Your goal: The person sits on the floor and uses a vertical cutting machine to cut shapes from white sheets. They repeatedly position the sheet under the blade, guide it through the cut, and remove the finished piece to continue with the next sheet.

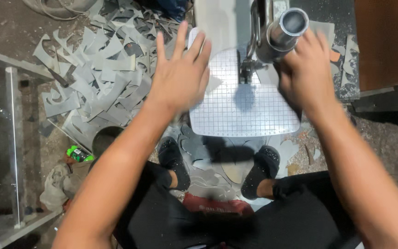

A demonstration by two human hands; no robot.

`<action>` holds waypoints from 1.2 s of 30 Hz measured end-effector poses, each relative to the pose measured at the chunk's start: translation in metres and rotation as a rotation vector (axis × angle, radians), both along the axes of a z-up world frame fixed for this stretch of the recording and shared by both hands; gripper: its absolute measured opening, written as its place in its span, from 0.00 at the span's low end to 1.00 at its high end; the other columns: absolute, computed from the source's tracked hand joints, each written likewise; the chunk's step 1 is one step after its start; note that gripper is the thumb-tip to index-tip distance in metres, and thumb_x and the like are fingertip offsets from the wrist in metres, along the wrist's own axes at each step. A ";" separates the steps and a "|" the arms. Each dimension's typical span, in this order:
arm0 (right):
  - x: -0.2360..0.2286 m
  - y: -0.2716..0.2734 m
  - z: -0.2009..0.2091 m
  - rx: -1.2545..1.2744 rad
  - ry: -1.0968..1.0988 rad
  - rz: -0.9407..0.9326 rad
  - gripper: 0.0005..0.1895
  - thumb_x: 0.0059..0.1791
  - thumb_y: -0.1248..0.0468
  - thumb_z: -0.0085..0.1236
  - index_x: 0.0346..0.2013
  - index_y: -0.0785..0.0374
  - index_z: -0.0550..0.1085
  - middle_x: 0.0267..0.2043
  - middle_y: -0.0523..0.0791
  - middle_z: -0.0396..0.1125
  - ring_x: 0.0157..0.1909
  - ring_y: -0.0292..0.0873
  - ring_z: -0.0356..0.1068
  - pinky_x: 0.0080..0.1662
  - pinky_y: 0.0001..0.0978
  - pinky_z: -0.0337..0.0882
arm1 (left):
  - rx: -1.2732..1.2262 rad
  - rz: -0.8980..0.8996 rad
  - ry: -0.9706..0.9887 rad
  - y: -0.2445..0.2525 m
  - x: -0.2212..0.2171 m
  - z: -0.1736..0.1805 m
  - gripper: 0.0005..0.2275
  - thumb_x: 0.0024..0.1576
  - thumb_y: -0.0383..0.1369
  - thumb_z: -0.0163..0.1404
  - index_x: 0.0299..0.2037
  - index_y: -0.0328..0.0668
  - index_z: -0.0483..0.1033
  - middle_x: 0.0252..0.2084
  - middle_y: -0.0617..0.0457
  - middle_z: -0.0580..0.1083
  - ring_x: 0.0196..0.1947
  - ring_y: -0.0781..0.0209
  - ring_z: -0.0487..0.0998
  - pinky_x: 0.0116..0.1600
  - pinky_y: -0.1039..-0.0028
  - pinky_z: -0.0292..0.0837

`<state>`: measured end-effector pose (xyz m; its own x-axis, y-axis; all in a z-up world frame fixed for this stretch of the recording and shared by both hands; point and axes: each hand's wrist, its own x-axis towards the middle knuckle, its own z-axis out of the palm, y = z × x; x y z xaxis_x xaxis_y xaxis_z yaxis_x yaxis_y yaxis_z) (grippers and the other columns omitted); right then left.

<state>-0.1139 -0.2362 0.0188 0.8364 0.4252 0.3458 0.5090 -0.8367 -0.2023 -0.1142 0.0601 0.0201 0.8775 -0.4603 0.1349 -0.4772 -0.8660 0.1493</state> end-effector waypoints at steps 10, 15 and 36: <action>-0.110 0.036 0.021 0.362 0.375 0.044 0.18 0.46 0.58 0.68 0.47 0.63 0.80 0.53 0.47 0.74 0.56 0.50 0.68 0.57 0.39 0.69 | -0.149 -0.111 0.139 -0.005 -0.110 0.010 0.22 0.60 0.35 0.47 0.66 0.45 0.70 0.72 0.42 0.64 0.75 0.43 0.58 0.74 0.34 0.40; -0.092 0.031 0.023 0.200 0.255 0.079 0.10 0.43 0.61 0.71 0.38 0.59 0.82 0.39 0.44 0.72 0.46 0.49 0.67 0.47 0.40 0.71 | -0.115 -0.108 0.158 -0.007 -0.085 0.021 0.25 0.61 0.48 0.49 0.67 0.51 0.68 0.71 0.45 0.62 0.76 0.47 0.57 0.77 0.34 0.40; -0.061 -0.009 0.021 0.168 0.328 0.154 0.11 0.42 0.67 0.70 0.39 0.56 0.83 0.43 0.40 0.75 0.49 0.42 0.70 0.50 0.35 0.73 | -0.079 0.250 0.228 -0.056 -0.089 0.004 0.42 0.54 0.68 0.42 0.76 0.60 0.51 0.76 0.27 0.38 0.74 0.21 0.31 0.63 0.18 0.23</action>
